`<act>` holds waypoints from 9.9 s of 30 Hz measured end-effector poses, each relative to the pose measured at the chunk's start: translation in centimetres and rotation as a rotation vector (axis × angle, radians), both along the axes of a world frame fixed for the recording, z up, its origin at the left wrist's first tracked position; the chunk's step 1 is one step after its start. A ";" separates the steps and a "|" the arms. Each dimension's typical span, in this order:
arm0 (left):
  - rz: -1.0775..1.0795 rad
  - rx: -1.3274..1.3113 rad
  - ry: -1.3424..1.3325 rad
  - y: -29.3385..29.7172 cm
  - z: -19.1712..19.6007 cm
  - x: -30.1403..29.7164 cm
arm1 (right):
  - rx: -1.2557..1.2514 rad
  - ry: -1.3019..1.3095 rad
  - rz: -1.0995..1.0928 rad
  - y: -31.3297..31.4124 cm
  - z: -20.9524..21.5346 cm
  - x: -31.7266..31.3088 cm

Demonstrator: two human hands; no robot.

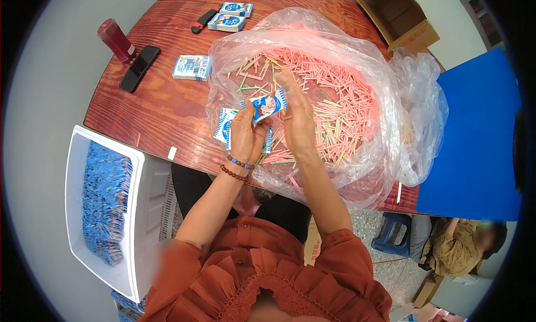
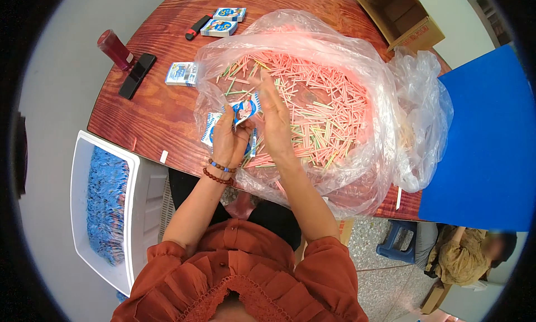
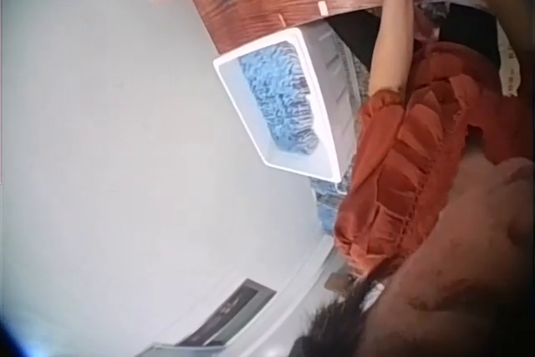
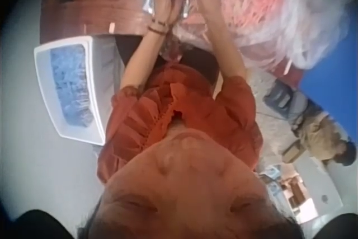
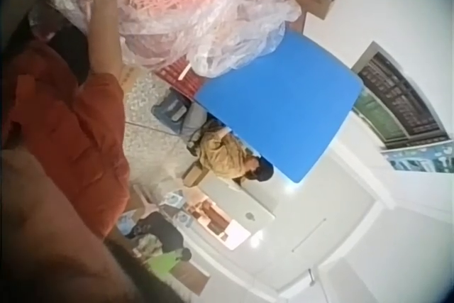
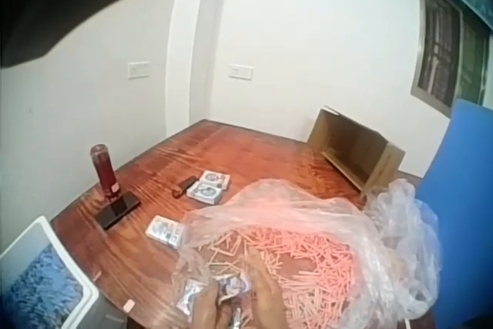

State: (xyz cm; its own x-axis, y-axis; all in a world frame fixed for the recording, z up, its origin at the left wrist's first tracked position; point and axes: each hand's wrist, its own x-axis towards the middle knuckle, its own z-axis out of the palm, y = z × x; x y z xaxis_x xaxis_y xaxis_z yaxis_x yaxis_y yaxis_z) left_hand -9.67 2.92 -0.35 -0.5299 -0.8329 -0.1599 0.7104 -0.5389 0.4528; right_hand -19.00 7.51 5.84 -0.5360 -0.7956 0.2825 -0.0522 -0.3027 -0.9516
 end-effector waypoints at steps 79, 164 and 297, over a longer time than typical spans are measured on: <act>0.077 -0.274 -0.469 -0.9 1.1 7.0 | 0.337 0.037 0.328 1.1 -3.4 -0.4; 0.098 -0.220 -0.473 0.4 1.8 3.4 | -0.127 -0.053 0.023 0.9 2.0 -2.0; 0.509 -1.070 -1.772 -14.5 -1.9 11.1 | 0.457 1.282 0.120 -21.2 -1.4 5.6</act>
State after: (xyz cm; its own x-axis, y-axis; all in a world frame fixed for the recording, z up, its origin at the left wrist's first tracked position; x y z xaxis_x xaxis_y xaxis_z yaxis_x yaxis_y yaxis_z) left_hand 1.47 -11.54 -2.29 -0.1447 -0.9038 0.4027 -0.7409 0.3688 0.5613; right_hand -13.44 -13.64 4.42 -0.0208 -0.9738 0.2264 -0.9616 -0.0426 -0.2713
